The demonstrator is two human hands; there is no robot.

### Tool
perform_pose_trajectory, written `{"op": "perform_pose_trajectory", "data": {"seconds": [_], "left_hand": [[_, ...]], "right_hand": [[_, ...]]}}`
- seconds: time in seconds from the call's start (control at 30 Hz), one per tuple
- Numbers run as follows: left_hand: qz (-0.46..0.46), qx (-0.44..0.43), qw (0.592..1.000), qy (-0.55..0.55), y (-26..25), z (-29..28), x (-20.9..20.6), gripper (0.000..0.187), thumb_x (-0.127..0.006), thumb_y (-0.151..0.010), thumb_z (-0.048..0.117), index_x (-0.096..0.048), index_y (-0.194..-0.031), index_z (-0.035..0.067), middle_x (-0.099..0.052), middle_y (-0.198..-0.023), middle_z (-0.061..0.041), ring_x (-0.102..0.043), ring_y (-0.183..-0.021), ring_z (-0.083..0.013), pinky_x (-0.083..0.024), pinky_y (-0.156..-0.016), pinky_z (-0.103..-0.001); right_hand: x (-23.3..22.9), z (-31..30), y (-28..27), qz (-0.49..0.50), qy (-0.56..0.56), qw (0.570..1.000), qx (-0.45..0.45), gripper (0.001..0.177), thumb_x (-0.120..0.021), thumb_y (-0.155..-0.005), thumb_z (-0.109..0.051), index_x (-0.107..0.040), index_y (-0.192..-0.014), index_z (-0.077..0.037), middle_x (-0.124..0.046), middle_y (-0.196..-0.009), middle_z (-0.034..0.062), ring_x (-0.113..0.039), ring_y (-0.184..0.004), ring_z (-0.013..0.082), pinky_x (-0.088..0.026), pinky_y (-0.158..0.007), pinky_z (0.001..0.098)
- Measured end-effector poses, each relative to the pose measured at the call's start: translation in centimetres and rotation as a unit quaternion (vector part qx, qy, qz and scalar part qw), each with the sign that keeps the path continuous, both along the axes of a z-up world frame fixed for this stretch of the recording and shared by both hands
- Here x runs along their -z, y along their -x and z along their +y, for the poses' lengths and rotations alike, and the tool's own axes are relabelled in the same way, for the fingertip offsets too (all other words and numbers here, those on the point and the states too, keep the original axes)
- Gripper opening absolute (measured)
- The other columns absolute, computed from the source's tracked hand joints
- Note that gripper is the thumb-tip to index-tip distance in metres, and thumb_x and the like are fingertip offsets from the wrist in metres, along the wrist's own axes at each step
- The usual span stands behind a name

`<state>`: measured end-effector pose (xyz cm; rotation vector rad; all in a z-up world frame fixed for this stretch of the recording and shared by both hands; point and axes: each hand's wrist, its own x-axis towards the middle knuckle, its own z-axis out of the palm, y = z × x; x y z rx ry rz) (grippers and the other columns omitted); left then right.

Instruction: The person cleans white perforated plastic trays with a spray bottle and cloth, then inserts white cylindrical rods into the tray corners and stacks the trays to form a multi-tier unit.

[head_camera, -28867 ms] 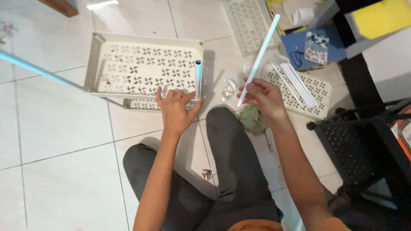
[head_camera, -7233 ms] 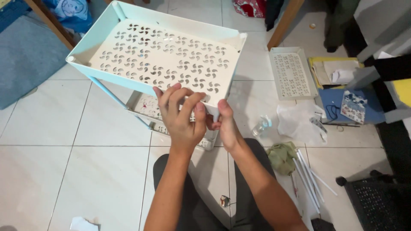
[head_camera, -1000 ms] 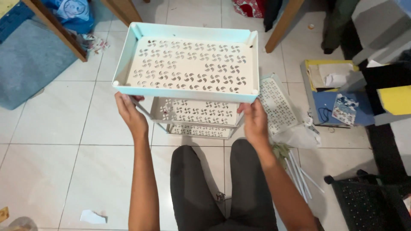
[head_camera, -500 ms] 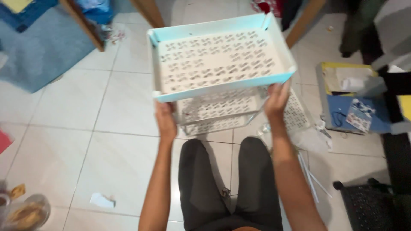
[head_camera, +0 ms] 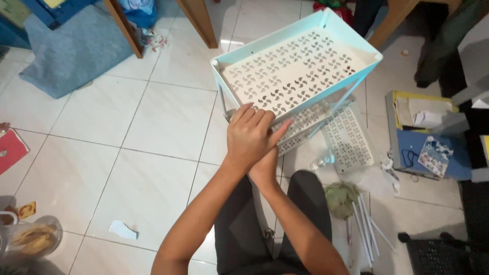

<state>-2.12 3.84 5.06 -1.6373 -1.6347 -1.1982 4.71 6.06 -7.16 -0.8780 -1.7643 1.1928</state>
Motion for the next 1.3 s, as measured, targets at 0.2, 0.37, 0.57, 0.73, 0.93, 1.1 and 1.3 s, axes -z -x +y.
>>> {"op": "perform_pose_trajectory", "data": {"seconds": [0.2, 0.37, 0.57, 0.73, 0.93, 1.1, 1.3], "left_hand": [[0.073, 0.018, 0.997, 0.008, 0.6, 1.4, 0.9, 0.047, -0.083, -0.090, 0.031, -0.052, -0.060, 0.014, -0.051, -0.054, 0.001, -0.054, -0.052, -0.0165, -0.034, -0.058, -0.036], [0.043, 0.040, 0.997, 0.043, 0.4, 0.8, 0.0, 0.045, -0.080, -0.092, 0.033, -0.057, -0.057, 0.014, -0.056, -0.054, 0.001, -0.054, -0.050, -0.0162, -0.034, -0.057, -0.035], [0.015, 0.072, 0.995, 0.061, 1.0, 0.4, -1.9, 0.047, -0.078, -0.094, 0.036, -0.060, -0.058, 0.012, -0.059, -0.056, 0.000, -0.054, -0.050, -0.0176, -0.035, -0.058, -0.035], [-0.015, 0.105, 0.987, 0.117, 1.9, 0.3, -2.2, 0.033, -0.071, -0.097, 0.027, -0.066, -0.070, 0.009, -0.064, -0.067, -0.005, -0.057, -0.061, -0.0247, -0.039, -0.065, -0.038], [-0.015, 0.140, 0.985, 0.097, 6.7, -1.2, -3.0, 0.023, -0.066, -0.097, 0.028, -0.073, -0.101, 0.007, -0.065, -0.113, -0.012, -0.056, -0.118, -0.0328, -0.033, -0.106, -0.055], [0.055, 0.032, 0.991, 0.118, 8.0, -1.1, -2.5, 0.030, -0.073, -0.093, 0.045, -0.076, -0.091, 0.015, -0.068, -0.103, -0.003, -0.061, -0.115, -0.0241, -0.015, -0.116, -0.069], [0.067, 0.082, 0.985, 0.135, 6.0, -1.2, -2.8, 0.023, -0.075, -0.095, 0.038, -0.077, -0.093, 0.015, -0.068, -0.086, 0.002, -0.063, -0.090, -0.0181, -0.038, -0.105, -0.048]], "right_hand": [[1.9, 1.0, 2.4, -0.006, -0.156, 0.987, 0.035, 0.042, -0.067, -0.100, -0.017, -0.050, -0.136, -0.007, -0.058, -0.127, 0.0107, -0.060, -0.119, 0.0198, -0.050, -0.096, 0.0361], [2.9, 1.9, 2.4, 0.042, -0.150, 0.987, -0.030, 0.038, -0.064, -0.100, -0.014, -0.050, -0.134, -0.005, -0.060, -0.124, 0.0107, -0.061, -0.116, 0.0210, -0.051, -0.095, 0.0363], [2.2, 3.7, 1.2, 0.053, -0.115, 0.986, -0.111, 0.031, -0.066, -0.095, -0.008, -0.057, -0.124, -0.003, -0.065, -0.117, 0.0124, -0.064, -0.110, 0.0236, -0.053, -0.090, 0.0377], [1.6, 5.3, 0.6, 0.049, -0.090, 0.982, -0.159, 0.025, -0.068, -0.092, -0.005, -0.062, -0.116, 0.000, -0.070, -0.108, 0.0127, -0.067, -0.102, 0.0244, -0.055, -0.083, 0.0378], [3.3, 2.7, -1.0, 0.033, -0.037, 0.998, -0.045, 0.025, -0.065, -0.102, -0.019, -0.060, -0.112, 0.004, -0.062, -0.090, 0.0183, -0.057, -0.080, 0.0201, -0.049, -0.073, 0.0355], [5.3, 2.6, -2.2, 0.109, -0.179, 0.977, 0.049, 0.018, -0.053, -0.109, -0.017, -0.058, -0.105, 0.000, -0.070, -0.085, 0.0077, -0.070, -0.080, 0.0121, -0.056, -0.074, 0.0276], [2.6, 6.1, -5.5, 0.153, -0.121, 0.971, 0.142, 0.024, -0.045, -0.114, -0.018, -0.055, -0.101, 0.000, -0.062, -0.083, 0.0057, -0.062, -0.077, 0.0137, -0.052, -0.076, 0.0278]]}}
